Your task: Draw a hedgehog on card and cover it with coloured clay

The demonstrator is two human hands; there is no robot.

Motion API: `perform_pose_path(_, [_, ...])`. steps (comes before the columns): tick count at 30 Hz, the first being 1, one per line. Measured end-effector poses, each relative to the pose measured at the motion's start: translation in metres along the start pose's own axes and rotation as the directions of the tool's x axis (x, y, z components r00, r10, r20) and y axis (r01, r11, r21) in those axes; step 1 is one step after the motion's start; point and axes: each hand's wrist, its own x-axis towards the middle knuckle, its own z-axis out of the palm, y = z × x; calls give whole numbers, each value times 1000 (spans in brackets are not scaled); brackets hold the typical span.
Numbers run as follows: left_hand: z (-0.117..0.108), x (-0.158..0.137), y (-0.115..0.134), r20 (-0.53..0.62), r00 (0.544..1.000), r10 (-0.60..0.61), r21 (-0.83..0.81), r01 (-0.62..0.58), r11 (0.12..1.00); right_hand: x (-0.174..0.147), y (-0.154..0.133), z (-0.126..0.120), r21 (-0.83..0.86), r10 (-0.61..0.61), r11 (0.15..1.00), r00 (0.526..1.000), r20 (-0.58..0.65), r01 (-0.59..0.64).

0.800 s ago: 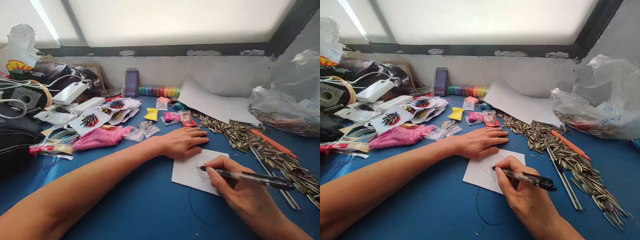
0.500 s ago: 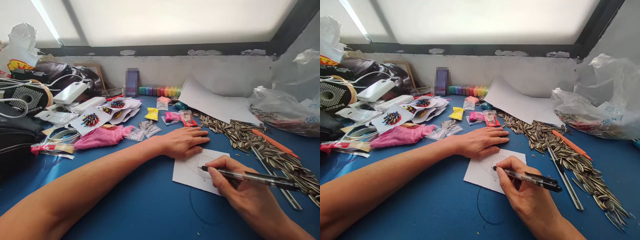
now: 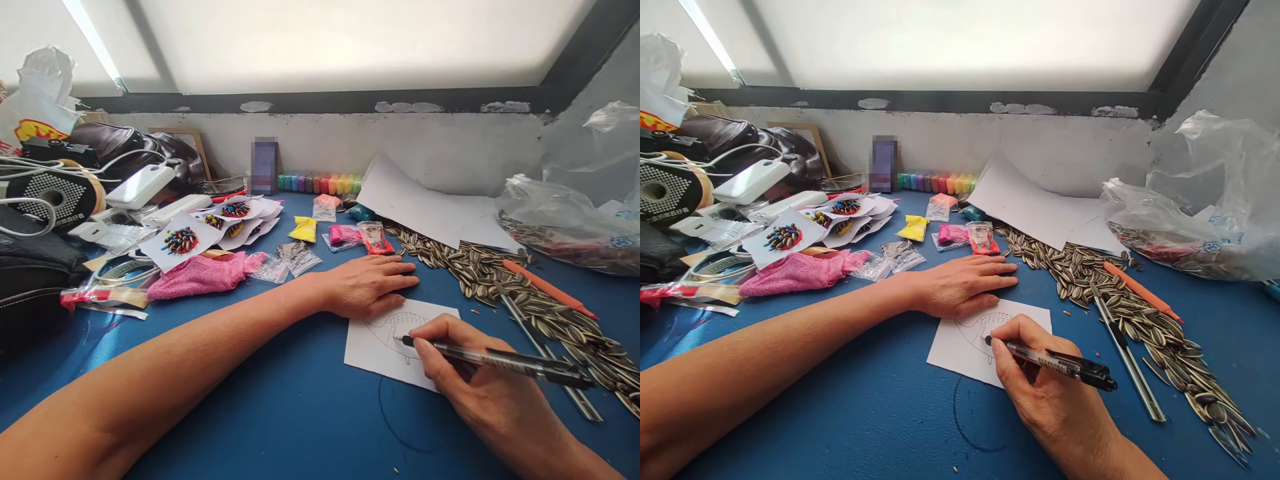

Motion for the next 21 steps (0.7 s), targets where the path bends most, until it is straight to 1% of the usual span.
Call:
perform_pose_path(5, [-2, 0, 1, 0, 1000, 1, -19, -1, 1000, 0, -2, -1, -8, -6, 1000, 1000, -6, 6])
perform_pose_path(9, [-3, 1, 1, 23, 1000, -8, -1, 8, 1000, 0, -2, -2, -1, -9, 1000, 1000, 9, 9])
perform_pose_path(16, [0, 1, -1, 8, 1000, 4, 14, -4, 1000, 0, -1, -1, 0, -2, 1000, 1000, 20, 2])
perform_pose_path(21, [0, 1, -1, 5, 1000, 3, -10, -3, 1000, -1, 0, 0, 0, 8, 1000, 999, 37, -8])
